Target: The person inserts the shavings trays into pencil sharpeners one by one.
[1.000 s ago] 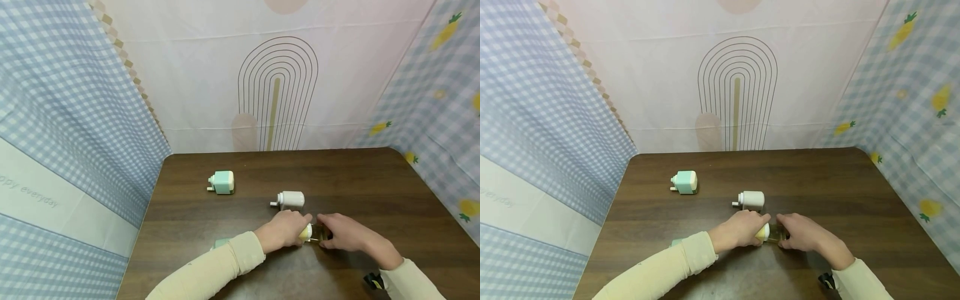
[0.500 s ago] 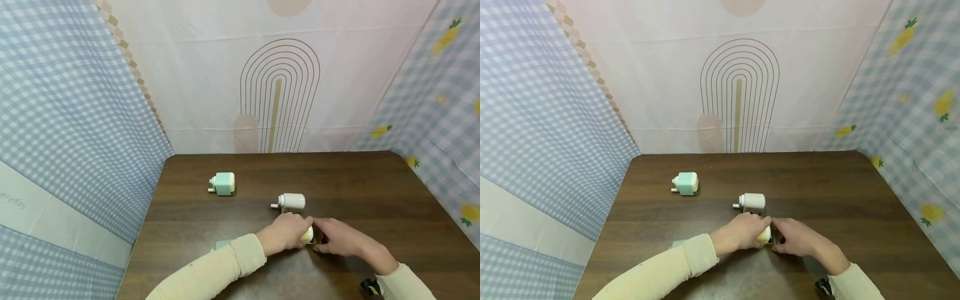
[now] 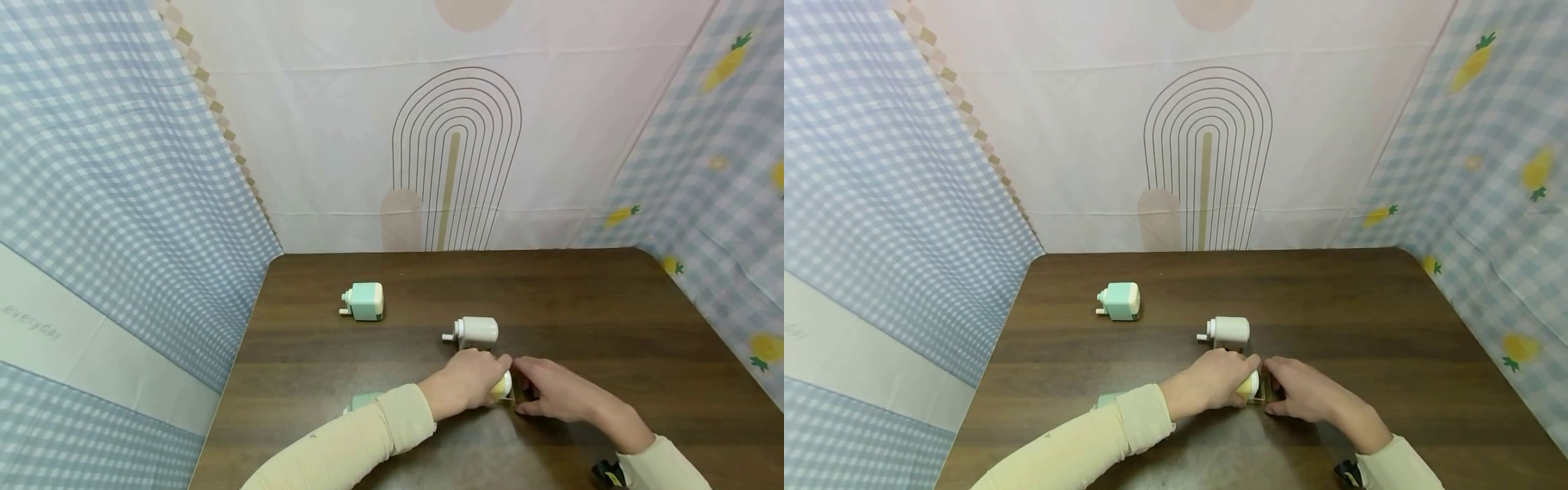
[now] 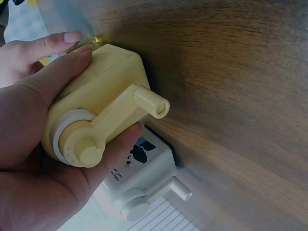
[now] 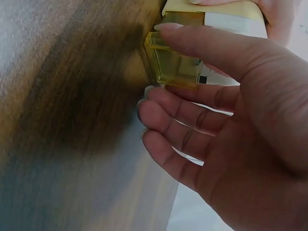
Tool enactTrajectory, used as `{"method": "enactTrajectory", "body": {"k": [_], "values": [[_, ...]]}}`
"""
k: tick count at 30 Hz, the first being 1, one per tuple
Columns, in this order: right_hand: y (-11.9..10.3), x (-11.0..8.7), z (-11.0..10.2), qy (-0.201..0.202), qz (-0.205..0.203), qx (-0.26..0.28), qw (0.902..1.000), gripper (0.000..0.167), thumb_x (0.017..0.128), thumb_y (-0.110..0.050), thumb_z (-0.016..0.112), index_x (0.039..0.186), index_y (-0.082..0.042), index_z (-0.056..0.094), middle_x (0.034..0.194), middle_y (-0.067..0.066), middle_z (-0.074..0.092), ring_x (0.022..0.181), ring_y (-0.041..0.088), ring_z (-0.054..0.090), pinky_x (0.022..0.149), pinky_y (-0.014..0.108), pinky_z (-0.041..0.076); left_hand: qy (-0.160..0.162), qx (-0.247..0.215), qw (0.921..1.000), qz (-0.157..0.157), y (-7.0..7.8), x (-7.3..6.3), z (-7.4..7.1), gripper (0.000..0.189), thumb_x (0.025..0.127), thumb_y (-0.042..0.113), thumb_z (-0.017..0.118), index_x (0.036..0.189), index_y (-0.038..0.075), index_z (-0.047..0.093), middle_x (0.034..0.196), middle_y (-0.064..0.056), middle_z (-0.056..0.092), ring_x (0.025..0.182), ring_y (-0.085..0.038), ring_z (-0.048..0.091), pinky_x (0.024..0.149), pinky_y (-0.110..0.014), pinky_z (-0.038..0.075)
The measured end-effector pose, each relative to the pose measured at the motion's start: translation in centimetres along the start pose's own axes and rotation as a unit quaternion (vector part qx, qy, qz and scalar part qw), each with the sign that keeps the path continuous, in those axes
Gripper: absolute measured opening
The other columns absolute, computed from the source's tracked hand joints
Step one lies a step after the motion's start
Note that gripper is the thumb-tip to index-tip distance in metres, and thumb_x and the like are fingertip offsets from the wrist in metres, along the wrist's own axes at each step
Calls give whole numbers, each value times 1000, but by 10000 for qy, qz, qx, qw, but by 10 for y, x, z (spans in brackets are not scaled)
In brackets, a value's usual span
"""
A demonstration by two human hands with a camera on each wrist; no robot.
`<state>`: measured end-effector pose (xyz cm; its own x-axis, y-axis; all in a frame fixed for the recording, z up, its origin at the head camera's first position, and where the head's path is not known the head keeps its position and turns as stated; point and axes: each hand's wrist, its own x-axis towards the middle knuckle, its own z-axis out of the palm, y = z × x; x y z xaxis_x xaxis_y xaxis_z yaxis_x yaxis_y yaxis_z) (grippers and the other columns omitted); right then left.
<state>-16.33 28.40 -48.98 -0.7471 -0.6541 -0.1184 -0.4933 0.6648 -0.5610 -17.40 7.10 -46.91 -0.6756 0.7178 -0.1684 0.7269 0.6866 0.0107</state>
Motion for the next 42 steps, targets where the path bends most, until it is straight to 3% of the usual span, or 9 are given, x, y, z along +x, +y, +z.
{"method": "enactTrajectory", "body": {"k": [11,27,42], "values": [[5,3,8,317,-130,216,9992,32,88,-23,89,102,-17,60,84,-7,58,72,4,55,62,24,49,44,82,9999,45,1,1,0,55,86,48,88,125,25,58,105,10,72,89,-8,69,78,-23,56],[5,5,10,283,-73,521,9982,32,88,-24,90,98,-19,60,83,-5,60,70,7,57,62,24,50,129,120,9998,70,3,1,2,54,86,46,89,125,23,58,104,10,72,85,-7,69,76,-22,56],[5,11,16,428,46,626,9971,34,87,-31,91,96,-18,60,73,-5,58,64,1,51,57,23,45,135,30,9999,-44,4,1,2,54,86,43,89,125,21,60,102,8,72,84,-8,69,74,-23,57]]}}
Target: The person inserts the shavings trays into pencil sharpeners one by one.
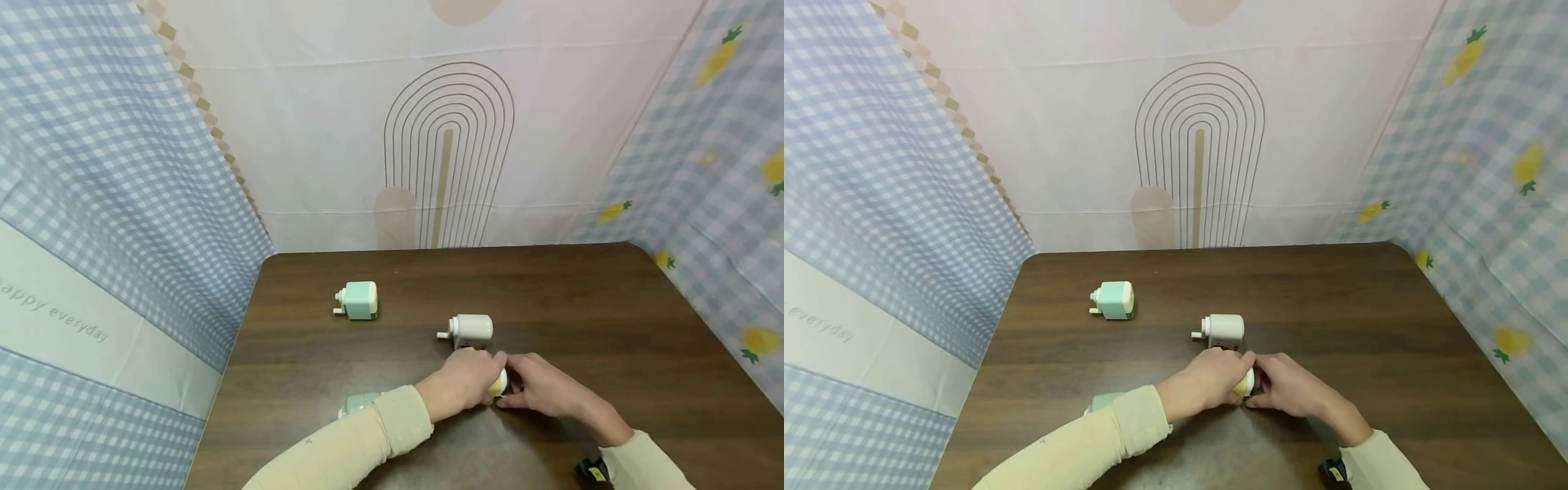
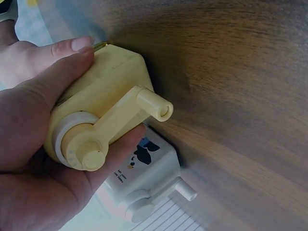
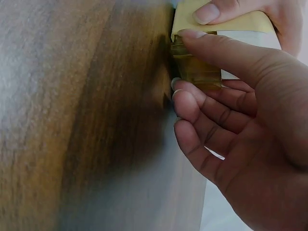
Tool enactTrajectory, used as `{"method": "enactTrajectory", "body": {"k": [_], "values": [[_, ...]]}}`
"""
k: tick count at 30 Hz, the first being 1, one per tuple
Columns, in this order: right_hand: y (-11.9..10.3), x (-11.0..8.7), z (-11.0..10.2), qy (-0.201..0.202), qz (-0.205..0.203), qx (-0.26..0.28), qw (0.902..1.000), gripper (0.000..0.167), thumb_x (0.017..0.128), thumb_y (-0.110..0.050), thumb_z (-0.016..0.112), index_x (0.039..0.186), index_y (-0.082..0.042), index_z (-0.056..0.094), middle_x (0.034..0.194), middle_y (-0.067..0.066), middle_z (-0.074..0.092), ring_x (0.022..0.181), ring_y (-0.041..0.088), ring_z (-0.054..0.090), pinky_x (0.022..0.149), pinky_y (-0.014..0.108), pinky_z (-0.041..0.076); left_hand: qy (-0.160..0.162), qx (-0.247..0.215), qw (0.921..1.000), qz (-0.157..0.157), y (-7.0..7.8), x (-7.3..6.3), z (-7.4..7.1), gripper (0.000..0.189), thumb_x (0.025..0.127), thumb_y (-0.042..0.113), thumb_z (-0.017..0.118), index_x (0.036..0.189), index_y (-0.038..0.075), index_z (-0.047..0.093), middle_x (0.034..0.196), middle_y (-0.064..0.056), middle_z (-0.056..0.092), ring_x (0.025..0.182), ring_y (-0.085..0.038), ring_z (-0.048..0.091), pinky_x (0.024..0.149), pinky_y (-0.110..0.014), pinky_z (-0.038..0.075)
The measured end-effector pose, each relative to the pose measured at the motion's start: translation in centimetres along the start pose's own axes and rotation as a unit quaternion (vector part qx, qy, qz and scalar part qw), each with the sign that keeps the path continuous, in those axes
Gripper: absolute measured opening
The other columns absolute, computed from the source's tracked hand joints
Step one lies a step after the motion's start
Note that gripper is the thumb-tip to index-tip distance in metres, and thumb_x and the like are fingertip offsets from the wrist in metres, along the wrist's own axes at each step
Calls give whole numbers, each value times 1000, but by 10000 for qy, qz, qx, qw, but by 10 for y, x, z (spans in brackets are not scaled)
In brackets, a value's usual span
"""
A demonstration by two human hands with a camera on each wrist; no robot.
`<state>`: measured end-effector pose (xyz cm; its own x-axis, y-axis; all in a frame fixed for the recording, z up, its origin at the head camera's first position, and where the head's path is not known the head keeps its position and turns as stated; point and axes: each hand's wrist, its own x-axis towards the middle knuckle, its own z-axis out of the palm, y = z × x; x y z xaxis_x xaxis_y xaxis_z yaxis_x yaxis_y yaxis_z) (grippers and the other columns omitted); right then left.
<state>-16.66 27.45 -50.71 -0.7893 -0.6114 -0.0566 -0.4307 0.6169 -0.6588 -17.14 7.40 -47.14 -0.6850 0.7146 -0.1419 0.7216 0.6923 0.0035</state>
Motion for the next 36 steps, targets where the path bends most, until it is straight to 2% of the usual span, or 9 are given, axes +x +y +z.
{"method": "enactTrajectory", "body": {"k": [8,15,24,30,36], "values": [[2,0,7,268,-22,235,9994,38,84,-31,93,93,-17,59,70,-9,56,62,1,51,56,23,45,16,-95,10000,6,0,-1,-1,55,86,44,90,125,20,60,102,8,72,84,-9,69,75,-23,57],[1,-2,11,373,-57,534,9979,36,85,-30,92,100,-15,63,71,-12,57,62,2,53,55,23,47,-2,-185,9998,-38,1,-3,-1,57,84,45,91,124,20,60,102,6,71,84,-10,69,73,-24,57],[4,0,21,667,-141,479,9965,37,85,-39,91,103,-22,63,72,-16,59,62,0,56,54,24,50,-47,-299,9994,-166,2,-3,-2,52,86,37,91,123,17,59,104,3,69,82,-12,68,69,-25,57],[7,-2,26,646,-26,433,9970,38,87,-38,90,104,-19,62,73,-12,58,62,0,54,54,24,49,-87,-350,9993,-135,3,-3,-1,58,85,39,92,127,18,57,107,2,67,85,-13,68,71,-24,57],[7,0,27,680,-117,482,9964,36,89,-32,88,107,-15,63,78,-11,59,66,0,55,58,25,50,-151,-394,9991,-45,-1,0,0,67,80,46,93,127,18,55,107,3,67,92,-11,68,77,-22,56]]}}
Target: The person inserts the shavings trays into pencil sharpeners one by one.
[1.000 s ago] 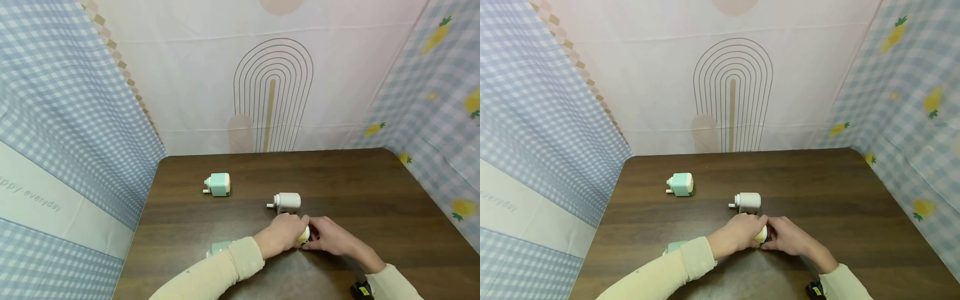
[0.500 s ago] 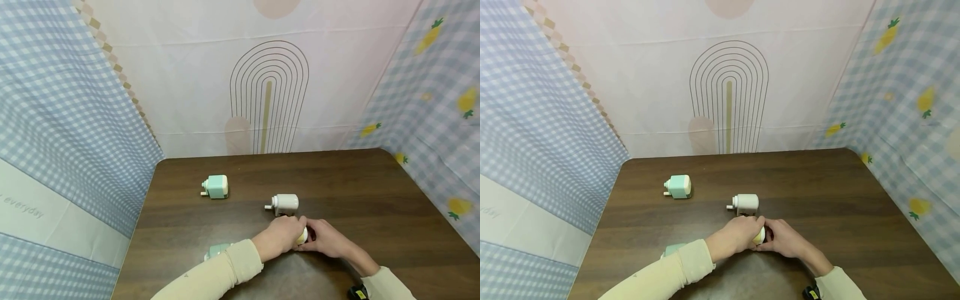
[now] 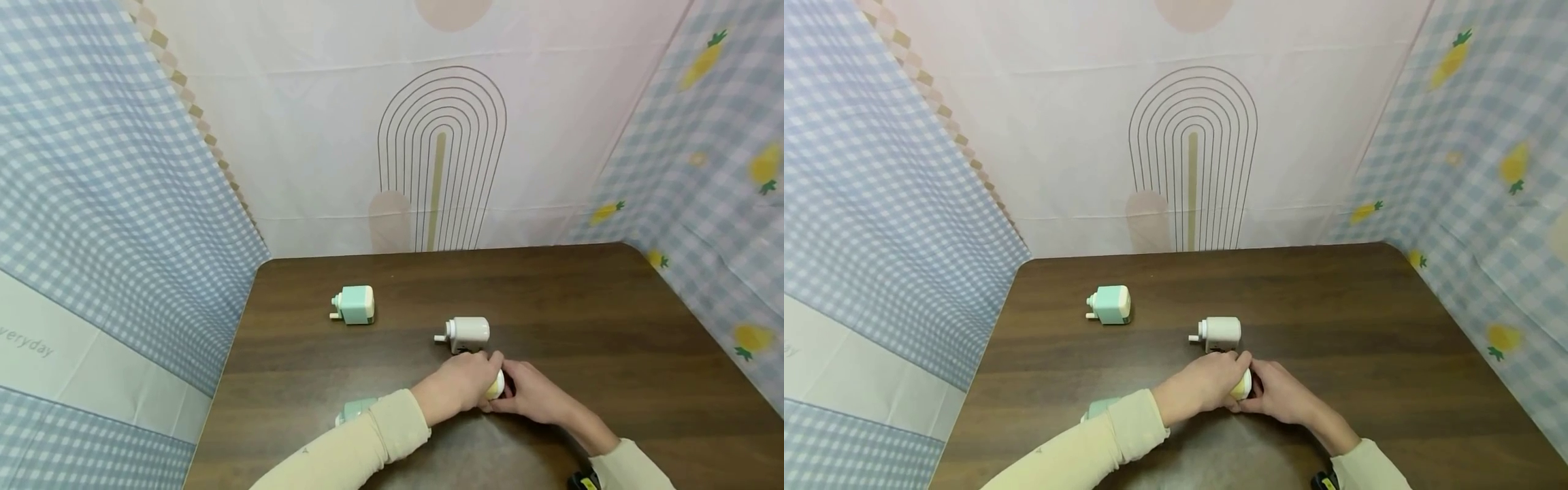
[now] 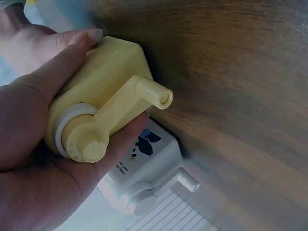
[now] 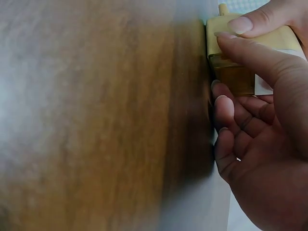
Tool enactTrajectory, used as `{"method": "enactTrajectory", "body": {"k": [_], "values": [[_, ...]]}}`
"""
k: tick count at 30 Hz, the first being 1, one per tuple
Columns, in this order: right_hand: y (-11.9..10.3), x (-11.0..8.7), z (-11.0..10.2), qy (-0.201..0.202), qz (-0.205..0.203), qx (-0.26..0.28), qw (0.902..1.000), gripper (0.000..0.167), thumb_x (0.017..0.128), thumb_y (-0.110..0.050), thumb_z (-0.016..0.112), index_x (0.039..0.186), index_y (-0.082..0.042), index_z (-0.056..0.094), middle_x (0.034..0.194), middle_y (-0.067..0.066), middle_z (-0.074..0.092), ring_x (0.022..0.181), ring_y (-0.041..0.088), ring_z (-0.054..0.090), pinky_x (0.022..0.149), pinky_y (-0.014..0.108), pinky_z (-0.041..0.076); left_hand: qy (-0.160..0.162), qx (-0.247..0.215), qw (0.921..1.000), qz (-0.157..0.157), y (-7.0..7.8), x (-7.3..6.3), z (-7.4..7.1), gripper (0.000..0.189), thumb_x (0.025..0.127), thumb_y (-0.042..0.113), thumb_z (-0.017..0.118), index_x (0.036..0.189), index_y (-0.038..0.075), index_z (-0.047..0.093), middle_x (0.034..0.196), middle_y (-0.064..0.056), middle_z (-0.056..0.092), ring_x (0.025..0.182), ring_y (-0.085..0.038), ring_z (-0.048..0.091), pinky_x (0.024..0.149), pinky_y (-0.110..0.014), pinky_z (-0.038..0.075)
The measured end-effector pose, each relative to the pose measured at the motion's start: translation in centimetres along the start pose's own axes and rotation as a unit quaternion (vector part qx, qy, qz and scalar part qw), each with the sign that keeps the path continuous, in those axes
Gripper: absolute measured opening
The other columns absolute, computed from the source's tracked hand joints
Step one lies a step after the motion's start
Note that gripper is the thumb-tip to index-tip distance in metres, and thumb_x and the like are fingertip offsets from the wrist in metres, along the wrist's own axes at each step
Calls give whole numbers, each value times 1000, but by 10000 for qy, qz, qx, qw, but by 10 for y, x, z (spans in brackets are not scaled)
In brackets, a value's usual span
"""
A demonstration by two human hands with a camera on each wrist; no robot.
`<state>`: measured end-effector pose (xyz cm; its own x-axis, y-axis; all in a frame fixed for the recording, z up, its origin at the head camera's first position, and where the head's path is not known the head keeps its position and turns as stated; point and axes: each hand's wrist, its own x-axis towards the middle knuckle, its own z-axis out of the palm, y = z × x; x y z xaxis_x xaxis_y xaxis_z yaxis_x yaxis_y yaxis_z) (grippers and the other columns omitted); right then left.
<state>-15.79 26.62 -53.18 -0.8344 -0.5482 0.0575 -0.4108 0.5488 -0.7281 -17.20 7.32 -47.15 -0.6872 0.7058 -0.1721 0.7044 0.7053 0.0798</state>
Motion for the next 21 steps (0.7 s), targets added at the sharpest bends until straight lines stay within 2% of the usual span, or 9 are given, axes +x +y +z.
{"method": "enactTrajectory", "body": {"k": [4,9,17,21], "values": [[0,0,0,-84,162,58,9998,37,91,-28,87,110,-10,61,77,-8,57,64,1,53,57,25,48,-51,-181,9998,43,-3,1,1,71,78,51,93,128,17,54,108,3,66,96,-10,68,84,-22,55],[0,1,-1,-130,341,25,9993,42,90,-30,88,113,-9,61,75,-7,56,64,3,52,57,25,47,-48,-475,9989,-17,-5,-1,-1,73,81,54,90,130,16,52,113,2,65,97,-11,67,85,-23,54],[0,1,1,-80,232,11,9997,40,87,-26,90,109,-11,60,73,-9,56,63,2,52,56,25,48,-6,-527,9986,-20,-8,-7,-3,70,85,60,84,130,16,54,110,3,64,95,-9,65,80,-22,54],[0,0,1,-21,147,8,9999,43,87,-29,90,114,-11,61,74,-8,56,64,2,52,57,25,48,67,-492,9988,-22,-9,-9,-3,65,86,58,85,128,18,55,108,4,64,93,-8,64,77,-23,55]]}}
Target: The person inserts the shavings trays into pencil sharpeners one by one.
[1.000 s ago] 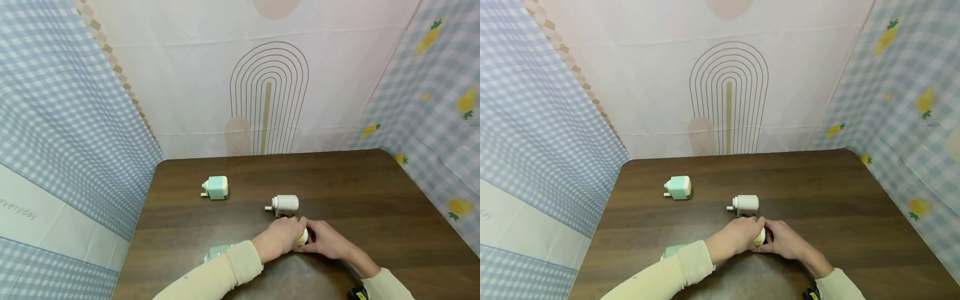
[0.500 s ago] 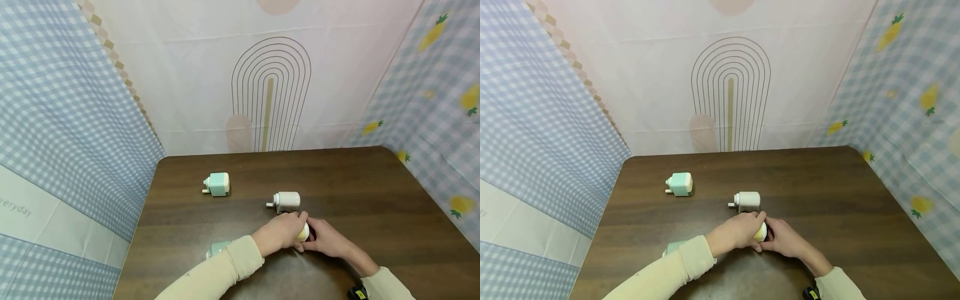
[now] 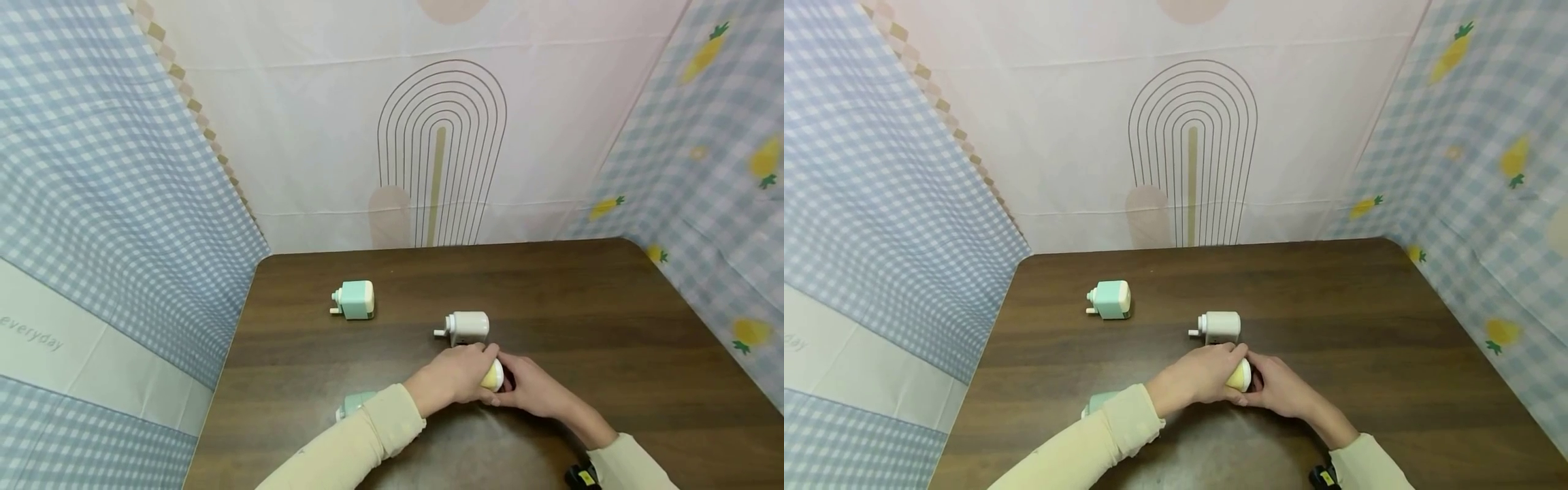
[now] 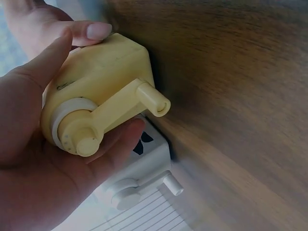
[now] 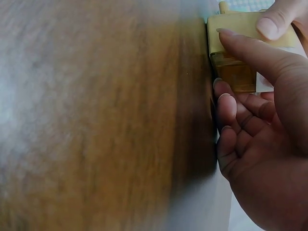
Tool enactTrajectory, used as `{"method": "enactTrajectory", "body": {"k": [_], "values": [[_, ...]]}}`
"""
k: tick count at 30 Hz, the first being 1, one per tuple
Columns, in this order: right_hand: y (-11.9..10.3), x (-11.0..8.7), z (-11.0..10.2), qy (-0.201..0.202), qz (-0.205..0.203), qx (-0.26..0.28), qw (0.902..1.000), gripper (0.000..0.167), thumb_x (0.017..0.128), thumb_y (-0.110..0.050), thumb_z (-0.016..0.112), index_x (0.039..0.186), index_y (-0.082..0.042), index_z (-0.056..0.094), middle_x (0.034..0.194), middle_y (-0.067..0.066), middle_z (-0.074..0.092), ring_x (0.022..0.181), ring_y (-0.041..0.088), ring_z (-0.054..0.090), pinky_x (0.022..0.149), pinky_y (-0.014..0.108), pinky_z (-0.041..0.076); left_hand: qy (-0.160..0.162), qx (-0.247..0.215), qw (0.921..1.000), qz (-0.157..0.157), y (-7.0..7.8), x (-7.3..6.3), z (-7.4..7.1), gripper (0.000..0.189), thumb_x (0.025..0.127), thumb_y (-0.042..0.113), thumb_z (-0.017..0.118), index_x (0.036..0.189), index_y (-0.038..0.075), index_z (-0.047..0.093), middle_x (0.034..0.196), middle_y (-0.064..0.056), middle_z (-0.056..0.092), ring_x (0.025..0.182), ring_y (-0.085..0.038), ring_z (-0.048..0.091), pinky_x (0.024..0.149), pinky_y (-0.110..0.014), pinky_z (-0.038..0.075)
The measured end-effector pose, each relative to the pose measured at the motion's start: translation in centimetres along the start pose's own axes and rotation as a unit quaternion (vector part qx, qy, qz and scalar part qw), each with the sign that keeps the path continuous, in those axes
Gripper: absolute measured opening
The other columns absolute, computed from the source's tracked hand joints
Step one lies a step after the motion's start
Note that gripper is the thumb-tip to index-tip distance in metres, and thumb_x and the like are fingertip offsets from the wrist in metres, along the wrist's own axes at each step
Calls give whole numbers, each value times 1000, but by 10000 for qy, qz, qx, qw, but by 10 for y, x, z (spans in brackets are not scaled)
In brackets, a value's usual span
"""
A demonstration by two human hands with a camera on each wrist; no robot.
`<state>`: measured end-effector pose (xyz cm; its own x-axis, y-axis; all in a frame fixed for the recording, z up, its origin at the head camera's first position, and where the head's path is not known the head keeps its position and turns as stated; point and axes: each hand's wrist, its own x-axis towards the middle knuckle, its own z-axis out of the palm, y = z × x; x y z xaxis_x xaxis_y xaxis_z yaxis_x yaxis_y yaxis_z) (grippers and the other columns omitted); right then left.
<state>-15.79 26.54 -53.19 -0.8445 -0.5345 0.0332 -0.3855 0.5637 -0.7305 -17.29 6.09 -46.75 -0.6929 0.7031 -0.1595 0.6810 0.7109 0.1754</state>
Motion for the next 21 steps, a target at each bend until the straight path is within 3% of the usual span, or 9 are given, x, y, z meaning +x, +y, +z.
{"method": "enactTrajectory", "body": {"k": [5,12,16,21], "values": [[0,1,-3,-42,-269,27,9996,44,88,-31,90,117,-14,62,74,-9,57,63,1,53,55,24,48,93,34,9999,-15,-2,-2,1,64,85,58,85,127,19,56,109,5,65,91,-8,65,76,-24,55],[-5,-10,-18,-591,-49,204,9980,48,88,-35,89,120,-14,60,79,-5,62,68,4,57,59,25,51,-23,-90,9999,66,-3,-6,-3,74,85,68,78,137,21,55,116,5,63,97,-5,62,78,-24,54],[-8,-12,-41,-1038,37,265,9942,61,87,-30,91,132,-3,58,93,3,65,78,12,61,67,29,54,-180,-475,9987,74,-11,-15,-20,84,87,70,75,149,18,51,131,2,62,109,-7,62,89,-25,54],[-15,-12,-75,-1511,512,40,9872,79,92,-32,86,148,8,48,115,7,65,97,21,65,80,36,57,-183,-1219,9923,115,-24,-33,-49,84,92,70,69,151,14,51,142,-1,62,124,-11,61,103,-30,51]]}}
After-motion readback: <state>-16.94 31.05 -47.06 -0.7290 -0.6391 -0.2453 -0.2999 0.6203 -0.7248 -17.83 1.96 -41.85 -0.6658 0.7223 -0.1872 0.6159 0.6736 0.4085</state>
